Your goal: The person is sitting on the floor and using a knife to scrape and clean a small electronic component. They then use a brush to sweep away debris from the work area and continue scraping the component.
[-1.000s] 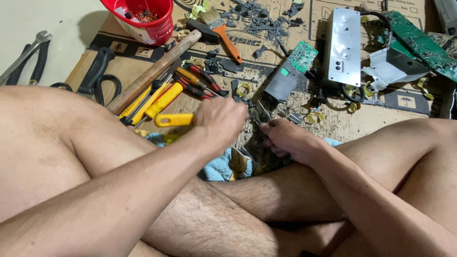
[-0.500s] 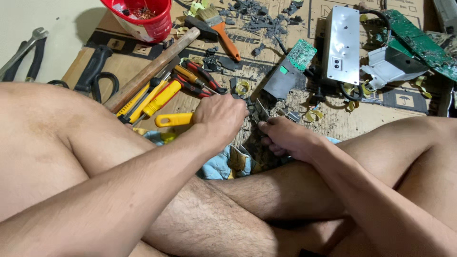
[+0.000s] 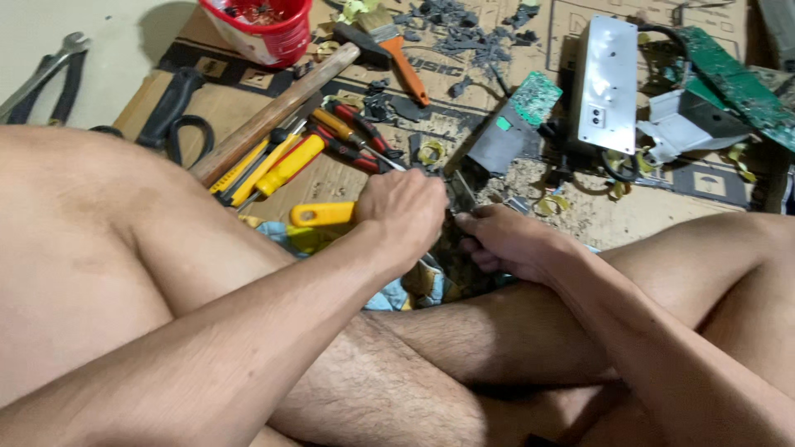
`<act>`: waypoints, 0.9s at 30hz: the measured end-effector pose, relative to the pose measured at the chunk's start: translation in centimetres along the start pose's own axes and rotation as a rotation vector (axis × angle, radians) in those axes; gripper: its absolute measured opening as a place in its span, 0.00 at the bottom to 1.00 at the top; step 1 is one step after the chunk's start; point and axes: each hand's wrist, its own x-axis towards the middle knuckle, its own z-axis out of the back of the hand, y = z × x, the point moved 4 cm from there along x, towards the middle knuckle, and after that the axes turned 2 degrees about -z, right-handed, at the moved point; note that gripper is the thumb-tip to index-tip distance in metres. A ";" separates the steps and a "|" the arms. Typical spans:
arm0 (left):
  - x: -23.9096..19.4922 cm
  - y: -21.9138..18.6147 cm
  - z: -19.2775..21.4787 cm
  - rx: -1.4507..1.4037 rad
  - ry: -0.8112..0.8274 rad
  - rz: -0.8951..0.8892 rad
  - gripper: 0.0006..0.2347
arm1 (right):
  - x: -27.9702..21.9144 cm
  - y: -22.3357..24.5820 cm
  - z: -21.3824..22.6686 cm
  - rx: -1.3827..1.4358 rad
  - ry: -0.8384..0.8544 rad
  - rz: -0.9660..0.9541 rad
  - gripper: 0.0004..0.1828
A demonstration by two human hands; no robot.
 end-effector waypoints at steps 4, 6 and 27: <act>-0.7 -0.3 0.1 -0.020 0.012 0.021 0.12 | -1.4 1.0 -0.3 0.020 0.028 0.013 0.14; -0.7 -0.3 0.5 -0.062 0.018 0.086 0.13 | -1.5 0.9 -0.4 0.010 0.018 0.007 0.12; -1.5 0.3 0.0 -0.080 0.112 0.126 0.14 | -0.6 0.6 -0.2 -0.022 0.016 0.035 0.18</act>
